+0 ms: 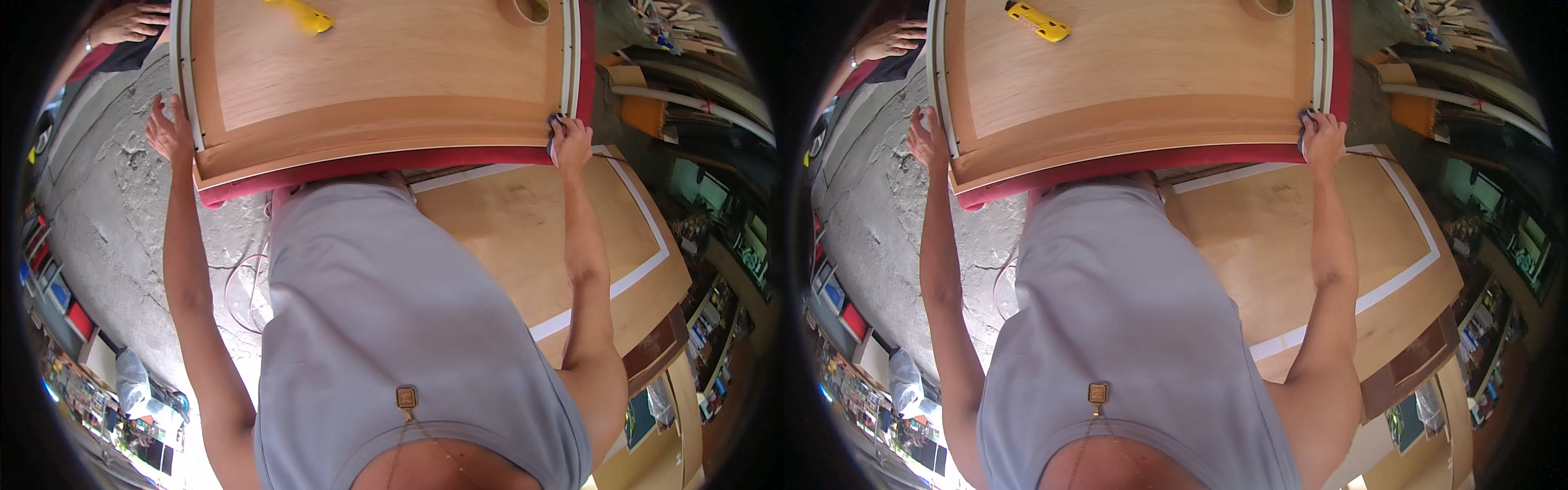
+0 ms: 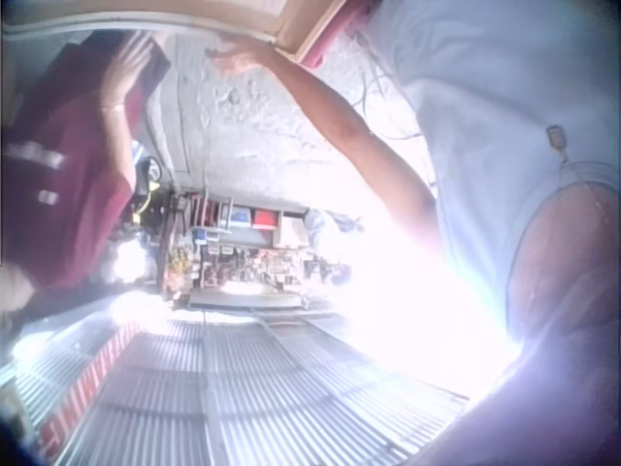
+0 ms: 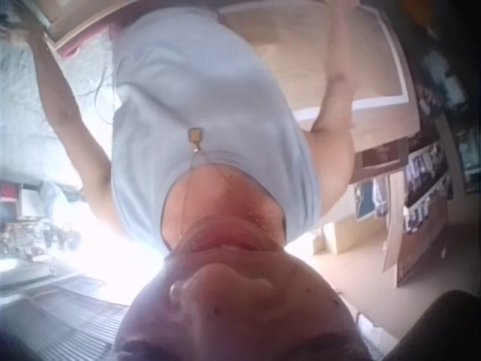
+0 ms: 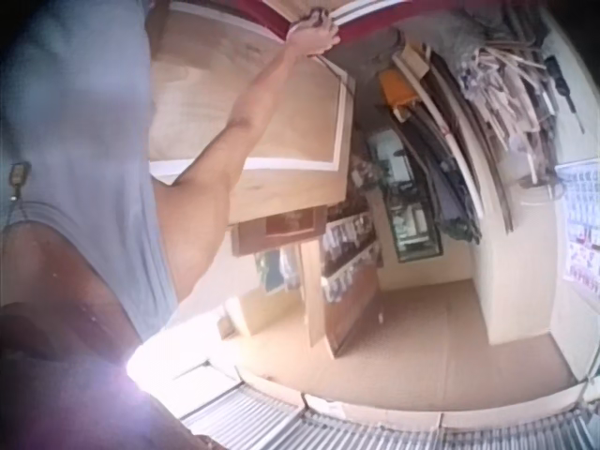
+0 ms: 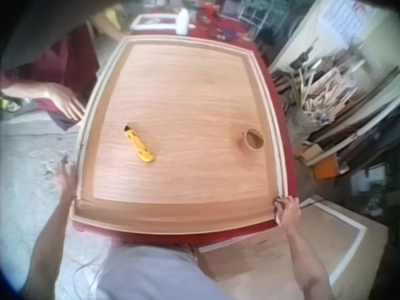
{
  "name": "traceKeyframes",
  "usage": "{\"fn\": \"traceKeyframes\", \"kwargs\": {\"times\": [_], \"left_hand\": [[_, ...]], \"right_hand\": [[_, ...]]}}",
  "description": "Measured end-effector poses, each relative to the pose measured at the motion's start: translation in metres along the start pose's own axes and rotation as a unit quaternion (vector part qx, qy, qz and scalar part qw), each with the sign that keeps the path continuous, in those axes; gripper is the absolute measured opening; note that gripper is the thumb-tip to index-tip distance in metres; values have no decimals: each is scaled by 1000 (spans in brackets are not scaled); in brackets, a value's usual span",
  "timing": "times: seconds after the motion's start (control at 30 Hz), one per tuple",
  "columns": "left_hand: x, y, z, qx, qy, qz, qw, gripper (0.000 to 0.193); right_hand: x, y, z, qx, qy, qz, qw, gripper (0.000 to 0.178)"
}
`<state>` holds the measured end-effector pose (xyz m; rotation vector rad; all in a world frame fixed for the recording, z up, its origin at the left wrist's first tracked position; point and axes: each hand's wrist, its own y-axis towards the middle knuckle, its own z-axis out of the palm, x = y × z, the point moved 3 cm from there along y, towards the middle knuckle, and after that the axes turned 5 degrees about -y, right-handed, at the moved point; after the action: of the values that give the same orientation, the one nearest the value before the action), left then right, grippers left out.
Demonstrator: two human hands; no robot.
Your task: The person applies thin wood veneer strips to the edges of a large rectangular wooden board. They position each strip, press it into place, and trim the excess with a yellow utility knife. The person also wipes the surface with a cloth and uses a small container, likely containing adhesive, during the process.
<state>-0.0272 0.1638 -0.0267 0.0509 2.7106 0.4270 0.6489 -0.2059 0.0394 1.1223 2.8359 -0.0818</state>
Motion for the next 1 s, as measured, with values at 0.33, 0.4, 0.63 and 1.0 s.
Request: {"fn": "traceKeyframes", "kwargs": {"times": [0.33, 0.4, 0.63, 1.0], "left_hand": [[10, 2, 13, 49, -191, -60, 979, 58], [2, 3, 13, 53, -276, -63, 958, 57], [-17, -7, 6, 75, -380, -103, 916, 57], [-41, -38, -52, 253, -199, 247, 914, 29]], "right_hand": [[251, -98, -3, -12, 210, -225, 951, 11], [330, -126, -14, -17, 261, -270, 927, 11], [535, -189, -28, -6, 330, -406, 852, 13], [501, -121, -51, -75, 261, -105, 957, 15]]}}
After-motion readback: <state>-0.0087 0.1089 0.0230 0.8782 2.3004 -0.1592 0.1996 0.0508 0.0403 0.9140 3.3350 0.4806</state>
